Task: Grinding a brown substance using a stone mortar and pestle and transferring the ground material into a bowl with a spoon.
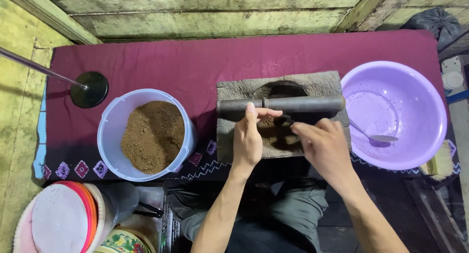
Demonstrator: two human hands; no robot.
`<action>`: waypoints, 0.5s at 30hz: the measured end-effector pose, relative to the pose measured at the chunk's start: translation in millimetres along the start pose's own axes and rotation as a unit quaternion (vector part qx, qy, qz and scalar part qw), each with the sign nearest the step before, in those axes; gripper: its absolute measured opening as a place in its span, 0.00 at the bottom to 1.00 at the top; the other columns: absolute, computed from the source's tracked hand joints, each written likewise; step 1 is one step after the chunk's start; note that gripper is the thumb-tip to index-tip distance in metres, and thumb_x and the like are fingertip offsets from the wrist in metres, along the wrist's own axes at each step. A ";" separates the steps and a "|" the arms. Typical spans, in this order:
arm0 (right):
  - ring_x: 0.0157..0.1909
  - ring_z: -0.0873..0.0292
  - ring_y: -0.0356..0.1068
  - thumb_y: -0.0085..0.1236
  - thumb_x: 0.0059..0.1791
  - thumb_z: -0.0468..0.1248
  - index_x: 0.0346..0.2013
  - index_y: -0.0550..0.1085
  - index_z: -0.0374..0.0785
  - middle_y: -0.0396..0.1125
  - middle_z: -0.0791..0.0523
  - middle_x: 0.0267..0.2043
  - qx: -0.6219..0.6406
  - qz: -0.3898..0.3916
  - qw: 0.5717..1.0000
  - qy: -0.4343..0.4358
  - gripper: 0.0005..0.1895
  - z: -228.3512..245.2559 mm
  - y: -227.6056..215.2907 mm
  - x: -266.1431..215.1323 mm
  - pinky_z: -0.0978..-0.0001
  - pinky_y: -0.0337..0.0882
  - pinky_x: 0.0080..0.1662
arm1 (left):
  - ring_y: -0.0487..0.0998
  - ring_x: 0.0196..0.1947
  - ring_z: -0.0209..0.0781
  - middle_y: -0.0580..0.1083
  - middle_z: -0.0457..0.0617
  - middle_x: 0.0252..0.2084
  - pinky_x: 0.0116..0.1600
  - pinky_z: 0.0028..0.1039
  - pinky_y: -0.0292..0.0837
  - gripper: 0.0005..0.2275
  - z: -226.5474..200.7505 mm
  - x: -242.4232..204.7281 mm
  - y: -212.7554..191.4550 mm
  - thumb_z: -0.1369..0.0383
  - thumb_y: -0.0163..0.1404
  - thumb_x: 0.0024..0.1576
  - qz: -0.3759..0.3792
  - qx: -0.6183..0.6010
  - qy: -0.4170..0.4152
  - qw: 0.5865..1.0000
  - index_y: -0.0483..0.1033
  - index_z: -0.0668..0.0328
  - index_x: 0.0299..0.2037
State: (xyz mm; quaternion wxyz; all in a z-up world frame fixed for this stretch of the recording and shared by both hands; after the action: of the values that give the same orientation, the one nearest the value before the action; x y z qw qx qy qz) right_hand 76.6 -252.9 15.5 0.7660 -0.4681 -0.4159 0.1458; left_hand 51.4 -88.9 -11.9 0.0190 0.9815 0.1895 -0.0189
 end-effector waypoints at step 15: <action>0.29 0.59 0.62 0.62 0.48 0.29 0.39 0.80 0.50 0.70 0.67 0.24 0.035 0.024 0.999 0.022 0.11 11.5 -31.3 2.9 0.69 0.57 0.39 | 0.82 0.51 0.47 0.82 0.54 0.45 0.67 0.37 0.65 0.31 -0.1 -0.5 1.3 0.55 0.21 0.72 0.004 -0.028 0.011 1.000 0.81 0.60 0.38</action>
State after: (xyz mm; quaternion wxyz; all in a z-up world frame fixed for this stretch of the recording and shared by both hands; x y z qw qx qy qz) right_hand 64.4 -260.5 45.7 0.7872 -0.4538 -0.3824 0.1679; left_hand 51.4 -90.3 -11.7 0.0449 0.9815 0.1863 -0.0027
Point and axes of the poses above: each hand's wrist, its own x-axis towards the middle knuckle, its own y-axis out of the palm, z = x × y, the point moved 9 cm from there along x, towards the middle knuckle
